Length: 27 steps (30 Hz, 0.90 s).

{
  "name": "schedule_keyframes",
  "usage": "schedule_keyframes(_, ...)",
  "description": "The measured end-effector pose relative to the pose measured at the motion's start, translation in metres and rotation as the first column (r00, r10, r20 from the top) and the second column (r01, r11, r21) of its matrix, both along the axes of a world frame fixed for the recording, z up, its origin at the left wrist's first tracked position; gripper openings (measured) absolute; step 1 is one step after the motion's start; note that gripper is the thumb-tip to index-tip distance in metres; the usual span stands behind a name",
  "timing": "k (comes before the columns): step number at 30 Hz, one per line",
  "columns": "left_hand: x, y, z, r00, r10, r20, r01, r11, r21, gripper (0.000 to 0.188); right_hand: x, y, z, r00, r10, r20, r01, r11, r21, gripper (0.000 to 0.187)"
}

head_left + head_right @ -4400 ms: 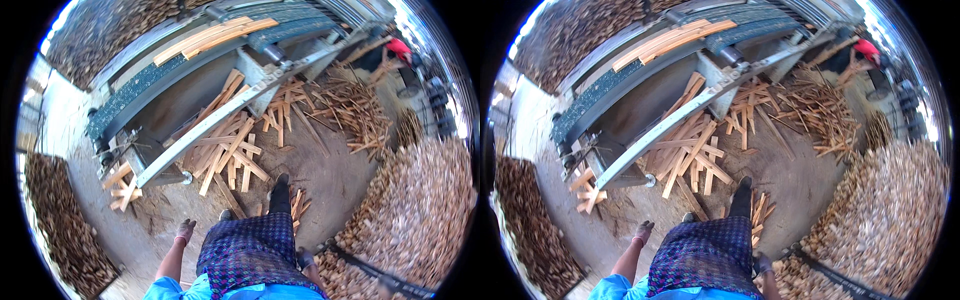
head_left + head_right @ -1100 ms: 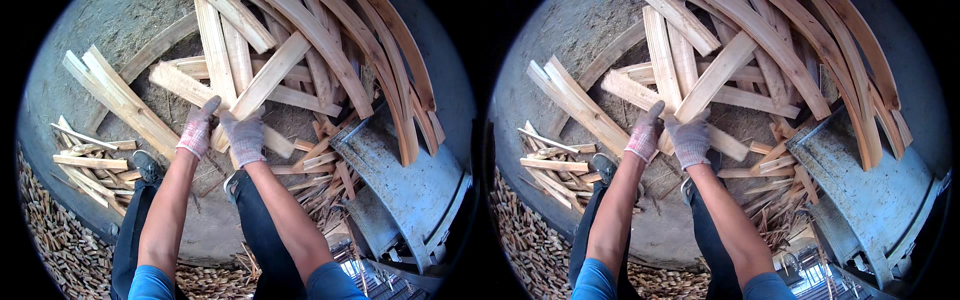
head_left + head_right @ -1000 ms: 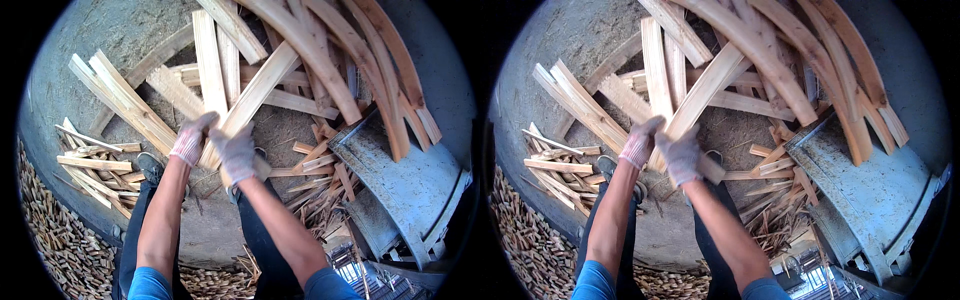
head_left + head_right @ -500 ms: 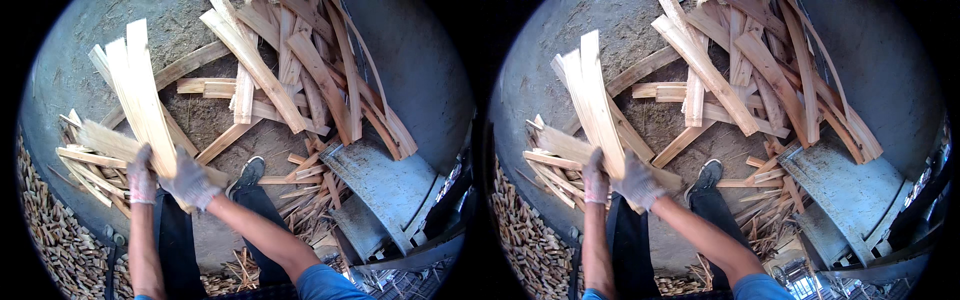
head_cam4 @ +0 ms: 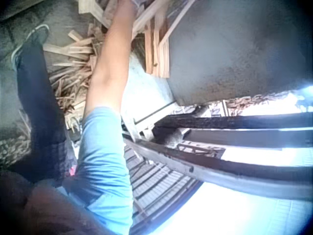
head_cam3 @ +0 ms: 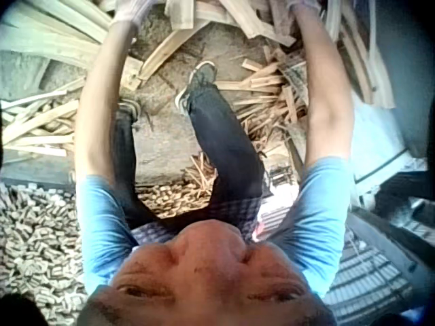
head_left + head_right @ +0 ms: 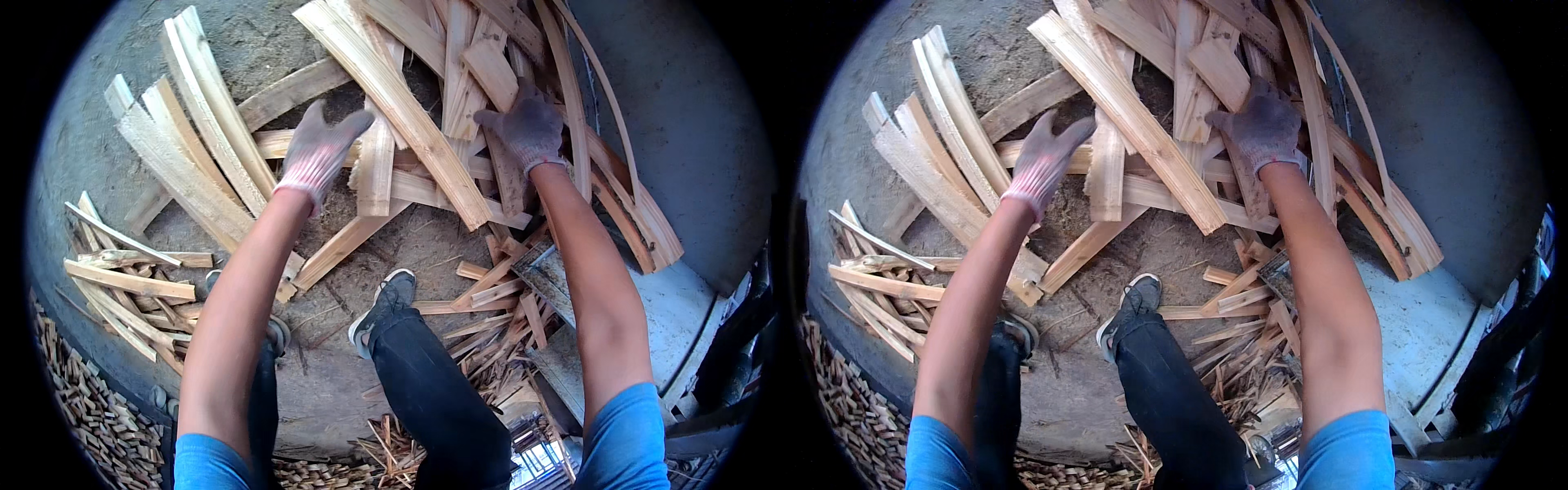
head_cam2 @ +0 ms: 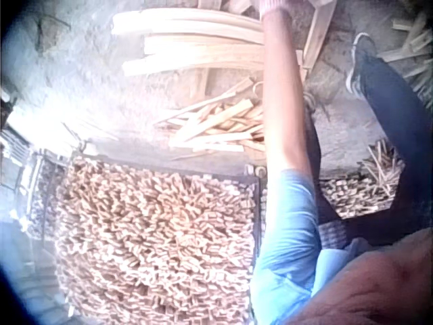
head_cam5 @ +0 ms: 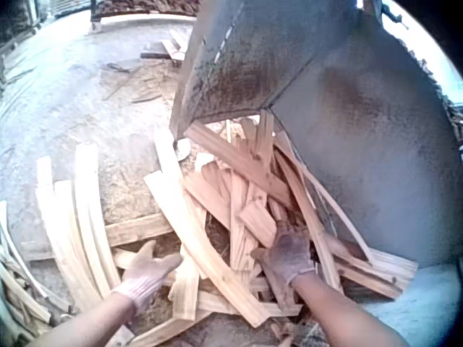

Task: The person repeatedly picks up small wooden planks from the floor and a conveyor area, then carries and stacks them onto a large pile. The person uses both hands to gather and place the planks, moving between the collection area and the stack throughout the clip.

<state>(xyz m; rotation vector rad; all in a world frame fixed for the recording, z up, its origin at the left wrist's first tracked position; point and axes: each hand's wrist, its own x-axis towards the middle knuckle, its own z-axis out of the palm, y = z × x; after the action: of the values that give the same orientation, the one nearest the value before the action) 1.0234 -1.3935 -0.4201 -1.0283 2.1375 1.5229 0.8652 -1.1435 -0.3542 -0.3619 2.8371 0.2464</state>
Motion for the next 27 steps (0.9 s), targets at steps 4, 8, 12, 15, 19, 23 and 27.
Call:
schedule_keyframes(4, -0.044, 0.027, 0.001, 0.995, 0.040, -0.092, -0.002, 0.924, 0.383, 0.079, -0.002, -0.010, -0.018, 0.998, 0.002, -0.061, -0.012, 0.986, -0.165, 0.070)
schedule_keyframes(8, -0.060, 0.040, -0.007, 0.977, 0.129, 0.168, -0.204, 0.790, 0.578, 0.079, -0.040, -0.028, -0.039, 0.997, -0.069, 0.037, 0.076, 0.959, -0.273, 0.075)
schedule_keyframes(12, -0.028, 0.037, 0.012, 0.985, 0.134, 0.113, -0.175, 0.756, 0.631, 0.076, -0.038, -0.057, -0.018, 0.909, -0.305, 0.283, 0.412, 0.761, -0.501, 0.083)
schedule_keyframes(15, 0.005, 0.053, 0.039, 0.956, 0.221, 0.191, -0.292, 0.678, 0.675, 0.066, -0.011, -0.076, -0.023, 0.900, -0.317, 0.300, 0.425, 0.797, -0.430, 0.074)
schedule_keyframes(19, 0.074, 0.059, 0.060, 0.901, 0.357, 0.247, -0.434, 0.762, 0.482, 0.064, 0.075, -0.101, -0.055, 0.895, -0.187, 0.405, 0.402, 0.732, -0.550, 0.068)
schedule_keyframes(23, 0.138, 0.010, 0.090, 0.867, 0.426, 0.259, -0.488, 0.832, 0.265, 0.056, 0.166, -0.166, -0.021, 0.776, -0.263, 0.573, 0.520, 0.781, -0.345, 0.074)
schedule_keyframes(27, 0.197, -0.068, 0.079, 0.867, 0.471, 0.160, -0.492, 0.859, 0.138, 0.053, 0.226, -0.193, -0.011, 0.674, 0.149, 0.724, 0.192, 0.910, -0.366, 0.071)
